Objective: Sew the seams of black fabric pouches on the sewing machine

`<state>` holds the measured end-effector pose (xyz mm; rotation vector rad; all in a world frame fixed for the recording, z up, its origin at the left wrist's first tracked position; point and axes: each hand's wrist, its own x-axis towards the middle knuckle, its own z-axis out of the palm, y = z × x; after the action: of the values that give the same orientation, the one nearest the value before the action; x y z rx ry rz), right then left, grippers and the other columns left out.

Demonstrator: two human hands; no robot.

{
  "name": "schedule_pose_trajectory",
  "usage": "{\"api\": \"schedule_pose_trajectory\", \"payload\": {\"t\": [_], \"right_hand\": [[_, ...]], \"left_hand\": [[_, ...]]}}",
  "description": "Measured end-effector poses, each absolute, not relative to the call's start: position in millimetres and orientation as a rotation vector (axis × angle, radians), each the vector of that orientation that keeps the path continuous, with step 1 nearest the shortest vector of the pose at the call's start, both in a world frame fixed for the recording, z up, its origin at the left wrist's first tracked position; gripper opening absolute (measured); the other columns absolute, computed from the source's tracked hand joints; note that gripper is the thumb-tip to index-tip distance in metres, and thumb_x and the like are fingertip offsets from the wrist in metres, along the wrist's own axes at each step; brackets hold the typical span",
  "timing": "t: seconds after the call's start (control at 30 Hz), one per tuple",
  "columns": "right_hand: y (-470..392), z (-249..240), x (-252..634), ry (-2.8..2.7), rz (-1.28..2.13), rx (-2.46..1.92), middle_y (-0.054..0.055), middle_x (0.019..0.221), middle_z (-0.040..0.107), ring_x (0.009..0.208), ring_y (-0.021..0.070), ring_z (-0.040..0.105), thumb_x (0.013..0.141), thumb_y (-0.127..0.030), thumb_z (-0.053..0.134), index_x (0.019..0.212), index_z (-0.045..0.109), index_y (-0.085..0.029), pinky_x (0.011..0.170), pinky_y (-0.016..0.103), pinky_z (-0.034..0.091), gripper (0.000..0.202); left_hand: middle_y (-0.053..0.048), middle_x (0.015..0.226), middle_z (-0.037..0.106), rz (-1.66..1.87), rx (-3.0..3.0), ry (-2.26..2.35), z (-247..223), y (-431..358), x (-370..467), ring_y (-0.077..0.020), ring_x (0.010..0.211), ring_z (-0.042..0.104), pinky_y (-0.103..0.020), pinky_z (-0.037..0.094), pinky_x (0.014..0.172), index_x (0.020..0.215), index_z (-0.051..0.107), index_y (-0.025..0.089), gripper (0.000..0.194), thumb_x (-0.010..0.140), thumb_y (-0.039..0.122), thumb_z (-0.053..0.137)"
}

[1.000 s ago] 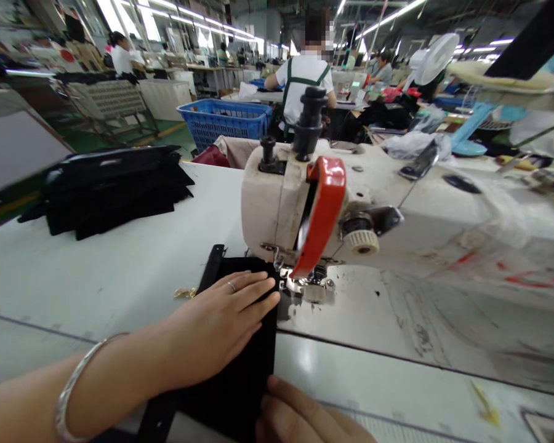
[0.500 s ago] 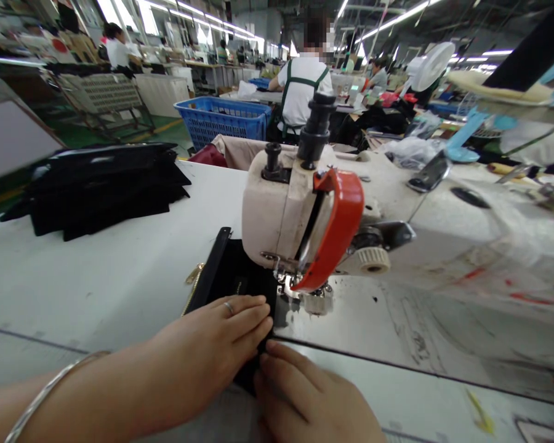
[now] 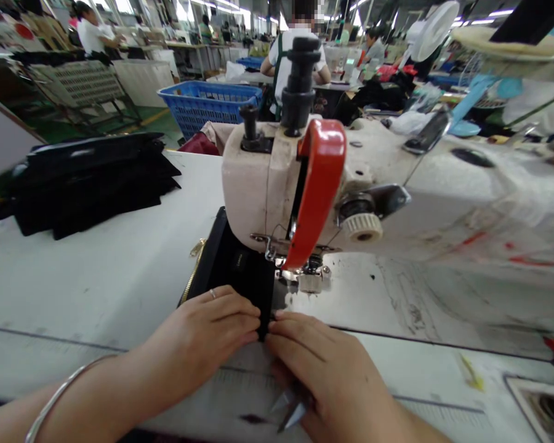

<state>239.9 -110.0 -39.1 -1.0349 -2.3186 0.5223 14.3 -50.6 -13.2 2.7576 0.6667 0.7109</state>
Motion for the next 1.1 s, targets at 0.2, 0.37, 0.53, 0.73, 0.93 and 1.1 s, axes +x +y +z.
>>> {"api": "schedule_pose_trajectory", "payload": {"t": [0.2, 0.37, 0.53, 0.73, 0.93, 1.1], "right_hand": [[-109.4, -30.1, 235.1, -2.414, 0.623, -1.097, 0.003, 0.127, 0.064, 0.126, 0.0205, 0.049, 0.075, -0.008, 0.051, 0.122, 0.063, -0.018, 0.104, 0.029, 0.046, 0.049], [-110.7, -29.8, 235.5, -2.436, 0.623, -1.105, 0.005, 0.128, 0.063, 0.128, 0.0226, 0.047, 0.066, -0.011, 0.055, 0.125, 0.061, -0.015, 0.107, 0.032, 0.044, 0.060], [-112.1, -29.7, 238.4, -2.432, 0.603, -1.082, 0.006, 0.128, 0.062, 0.127, 0.0228, 0.048, 0.065, -0.009, 0.054, 0.123, 0.063, -0.013, 0.110, 0.031, 0.041, 0.059], [-114.7, -29.2, 241.2, -2.439, 0.558, -1.057, 0.008, 0.125, 0.063, 0.126, 0.0244, 0.049, 0.066, -0.005, 0.050, 0.123, 0.063, -0.011, 0.109, 0.033, 0.042, 0.059], [-112.7, -28.6, 239.0, -2.440, 0.548, -1.032, 0.010, 0.122, 0.064, 0.124, 0.0253, 0.051, 0.067, -0.005, 0.049, 0.120, 0.064, -0.010, 0.107, 0.033, 0.044, 0.055], [-115.7, -30.4, 240.1, -2.434, 0.570, -1.084, 0.009, 0.129, 0.062, 0.126, 0.0239, 0.051, 0.066, -0.008, 0.051, 0.121, 0.063, -0.011, 0.109, 0.033, 0.042, 0.056]], "left_hand": [[-0.005, 0.107, 0.066, 0.813, 2.627, 0.773, -19.4, -56.3, 9.3, -0.0145, 0.101, 0.061, -0.026, 0.052, 0.092, 0.113, 0.061, 0.015, 0.019, 0.100, 0.010, 0.047], [-0.009, 0.106, 0.065, 0.564, 2.728, 0.514, -21.4, -54.2, 10.7, -0.0184, 0.100, 0.058, -0.033, 0.050, 0.096, 0.110, 0.061, 0.010, 0.029, 0.102, 0.008, 0.033], [-0.006, 0.102, 0.067, 0.599, 2.637, 0.558, -21.1, -51.9, 12.4, -0.0165, 0.096, 0.058, -0.029, 0.049, 0.090, 0.107, 0.063, 0.013, 0.024, 0.101, 0.009, 0.041], [-0.005, 0.101, 0.067, 0.584, 2.605, 0.520, -19.7, -50.0, 11.8, -0.0152, 0.094, 0.059, -0.027, 0.049, 0.089, 0.107, 0.062, 0.014, 0.024, 0.103, 0.010, 0.039], [-0.005, 0.104, 0.068, 0.519, 2.624, 0.510, -23.4, -52.3, 7.8, -0.0152, 0.100, 0.059, -0.028, 0.045, 0.099, 0.110, 0.060, 0.014, 0.024, 0.103, 0.010, 0.038], [-0.005, 0.106, 0.069, 0.514, 2.693, 0.532, -20.5, -53.7, 4.8, -0.0150, 0.103, 0.061, -0.028, 0.049, 0.099, 0.112, 0.061, 0.014, 0.025, 0.102, 0.011, 0.038]]}}
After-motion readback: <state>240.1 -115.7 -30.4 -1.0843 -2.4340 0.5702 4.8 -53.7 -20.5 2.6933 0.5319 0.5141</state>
